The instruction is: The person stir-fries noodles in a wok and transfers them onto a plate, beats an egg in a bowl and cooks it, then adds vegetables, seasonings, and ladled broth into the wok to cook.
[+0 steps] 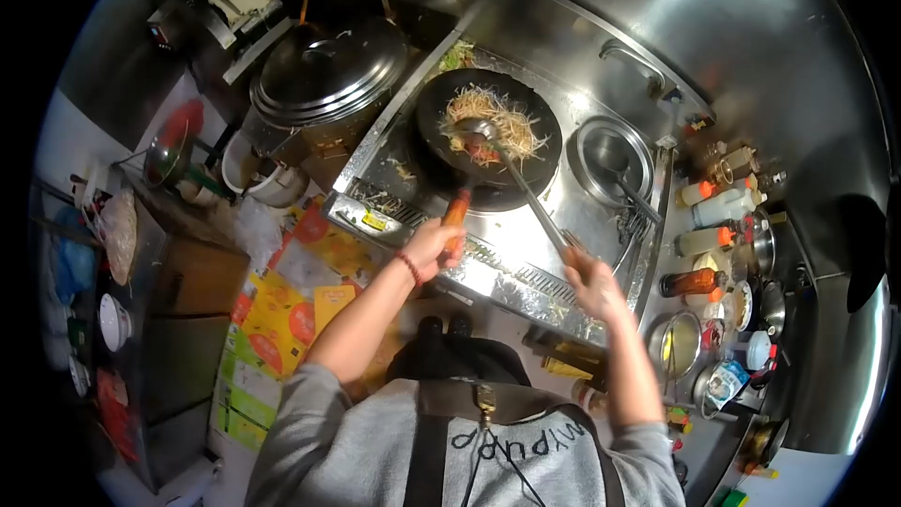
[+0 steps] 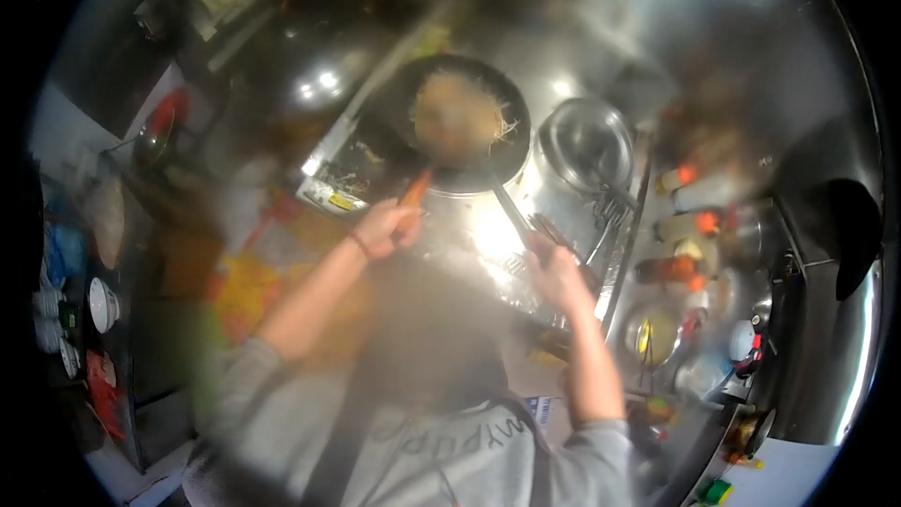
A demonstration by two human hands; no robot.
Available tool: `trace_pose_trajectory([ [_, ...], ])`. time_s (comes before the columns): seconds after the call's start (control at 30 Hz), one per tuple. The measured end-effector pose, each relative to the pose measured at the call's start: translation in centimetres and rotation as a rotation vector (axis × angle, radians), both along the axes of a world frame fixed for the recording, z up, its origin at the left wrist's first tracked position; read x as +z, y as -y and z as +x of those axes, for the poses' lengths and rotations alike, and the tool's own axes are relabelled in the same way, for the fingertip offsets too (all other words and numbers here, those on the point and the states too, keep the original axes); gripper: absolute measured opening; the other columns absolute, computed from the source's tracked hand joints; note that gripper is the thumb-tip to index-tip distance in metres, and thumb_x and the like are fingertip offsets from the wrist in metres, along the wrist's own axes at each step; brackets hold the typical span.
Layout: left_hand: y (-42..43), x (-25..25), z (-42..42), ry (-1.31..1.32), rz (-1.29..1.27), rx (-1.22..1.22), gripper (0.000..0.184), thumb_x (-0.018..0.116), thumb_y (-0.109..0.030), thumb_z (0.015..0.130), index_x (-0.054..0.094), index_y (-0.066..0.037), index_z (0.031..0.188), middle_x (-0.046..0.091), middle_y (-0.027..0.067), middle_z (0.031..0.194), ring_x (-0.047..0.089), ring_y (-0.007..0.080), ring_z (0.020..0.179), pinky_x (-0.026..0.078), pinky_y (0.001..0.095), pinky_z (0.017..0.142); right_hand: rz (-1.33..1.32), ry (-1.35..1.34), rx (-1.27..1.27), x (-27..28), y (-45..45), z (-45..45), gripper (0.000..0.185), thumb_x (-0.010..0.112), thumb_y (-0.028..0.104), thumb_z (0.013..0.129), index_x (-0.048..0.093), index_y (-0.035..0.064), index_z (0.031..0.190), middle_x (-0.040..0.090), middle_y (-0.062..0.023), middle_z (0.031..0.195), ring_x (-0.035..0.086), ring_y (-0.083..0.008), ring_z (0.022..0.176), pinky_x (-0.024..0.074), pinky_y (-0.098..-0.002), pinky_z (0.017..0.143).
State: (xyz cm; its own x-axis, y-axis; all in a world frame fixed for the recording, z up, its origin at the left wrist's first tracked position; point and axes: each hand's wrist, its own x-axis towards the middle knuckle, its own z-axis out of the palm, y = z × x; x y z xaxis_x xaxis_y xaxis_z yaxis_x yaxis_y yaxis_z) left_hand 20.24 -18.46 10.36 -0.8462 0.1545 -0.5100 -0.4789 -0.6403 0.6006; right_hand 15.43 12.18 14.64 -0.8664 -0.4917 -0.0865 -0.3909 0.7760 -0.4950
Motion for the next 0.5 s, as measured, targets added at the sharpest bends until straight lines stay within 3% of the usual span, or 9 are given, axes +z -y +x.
trace_pose_trajectory([
  [0.03,0.4,0.3,0.8,-0.034,-0.024,0.004,0.01,0.053,-0.008,0.081,0.045,-0.002,0.084,0.045,0.0049,0.058,0.045,0.0133,0.043,0.034,0.0252,0.035,0.004,0.151,-0.062,2.7,-1.4,0.5,0.041,0.054,0.015,0.084,0.045,-0.0033,0.12,0.055,-0.017,0.114,0.055,-0.0241,0.104,0.0413,-0.0289,0.09],
  [0.13,1.7,4.4,4.9,0.039,-0.038,-0.111,0.012,0.052,-0.008,0.081,0.043,-0.004,0.088,0.046,0.0045,0.058,0.046,0.0138,0.044,0.035,0.0264,0.034,0.199,0.216,-0.05,11.5,-5.3,2.9,0.038,0.056,0.003,0.078,0.05,-0.0031,0.115,0.061,-0.0172,0.102,0.06,-0.02,0.094,0.0447,-0.0296,0.084],
  [0.23,0.9,4.8,3.5,-0.111,-0.054,-0.099,0.012,0.053,-0.01,0.081,0.045,-0.003,0.086,0.048,0.005,0.057,0.047,0.0144,0.044,0.036,0.0269,0.035,0.105,0.173,-0.045,9.1,-8.1,0.7,0.035,0.057,0.007,0.079,0.052,-0.003,0.113,0.061,-0.0195,0.1,0.06,-0.0211,0.092,0.0454,-0.0294,0.081],
  [0.27,0.7,3.6,2.0,-0.108,-0.095,-0.098,0.012,0.054,-0.011,0.081,0.046,-0.003,0.082,0.049,0.0059,0.056,0.047,0.0148,0.043,0.036,0.0268,0.037,-0.107,0.272,-0.142,6.9,-7.5,-0.8,0.035,0.057,0.008,0.08,0.052,-0.0032,0.112,0.061,-0.0193,0.101,0.06,-0.0205,0.092,0.0451,-0.0287,0.081],
  [0.3,0.8,1.8,0.6,-0.121,0.028,-0.061,0.012,0.054,-0.011,0.081,0.046,-0.003,0.077,0.049,0.0056,0.057,0.046,0.0142,0.041,0.036,0.0265,0.037,-0.024,0.165,-0.113,6.6,-5.3,-1.6,0.035,0.057,0.009,0.08,0.052,-0.0034,0.112,0.06,-0.0192,0.101,0.06,-0.0195,0.092,0.0448,-0.0279,0.08],
  [0.33,0.8,0.1,1.1,-0.091,0.019,-0.037,0.011,0.053,-0.011,0.082,0.046,-0.003,0.079,0.049,0.0053,0.058,0.046,0.0138,0.041,0.035,0.0263,0.037,0.061,0.056,-0.091,6.3,-3.1,-2.5,0.034,0.057,0.01,0.081,0.051,-0.0037,0.112,0.06,-0.0191,0.102,0.06,-0.0186,0.091,0.0444,-0.0271,0.08],
  [0.43,1.0,-3.7,4.8,-0.159,-0.029,-0.079,0.01,0.052,-0.01,0.083,0.046,-0.004,0.087,0.048,0.005,0.059,0.045,0.0131,0.041,0.034,0.0258,0.035,-0.041,-0.056,-0.081,5.3,-1.8,-2.3,0.036,0.054,0.004,0.081,0.048,-0.005,0.115,0.059,-0.0198,0.105,0.058,-0.0196,0.095,0.044,-0.0261,0.08],
  [0.5,0.4,-2.3,6.1,-0.049,-0.122,-0.107,0.013,0.052,-0.008,0.082,0.044,-0.006,0.092,0.048,0.0063,0.058,0.046,0.0148,0.04,0.035,0.0271,0.034,-0.271,0.082,-0.18,6.3,-3.6,-0.8,0.041,0.053,-0.001,0.081,0.043,-0.0033,0.122,0.059,-0.0135,0.106,0.057,-0.0157,0.094,0.0448,-0.0243,0.078],
])
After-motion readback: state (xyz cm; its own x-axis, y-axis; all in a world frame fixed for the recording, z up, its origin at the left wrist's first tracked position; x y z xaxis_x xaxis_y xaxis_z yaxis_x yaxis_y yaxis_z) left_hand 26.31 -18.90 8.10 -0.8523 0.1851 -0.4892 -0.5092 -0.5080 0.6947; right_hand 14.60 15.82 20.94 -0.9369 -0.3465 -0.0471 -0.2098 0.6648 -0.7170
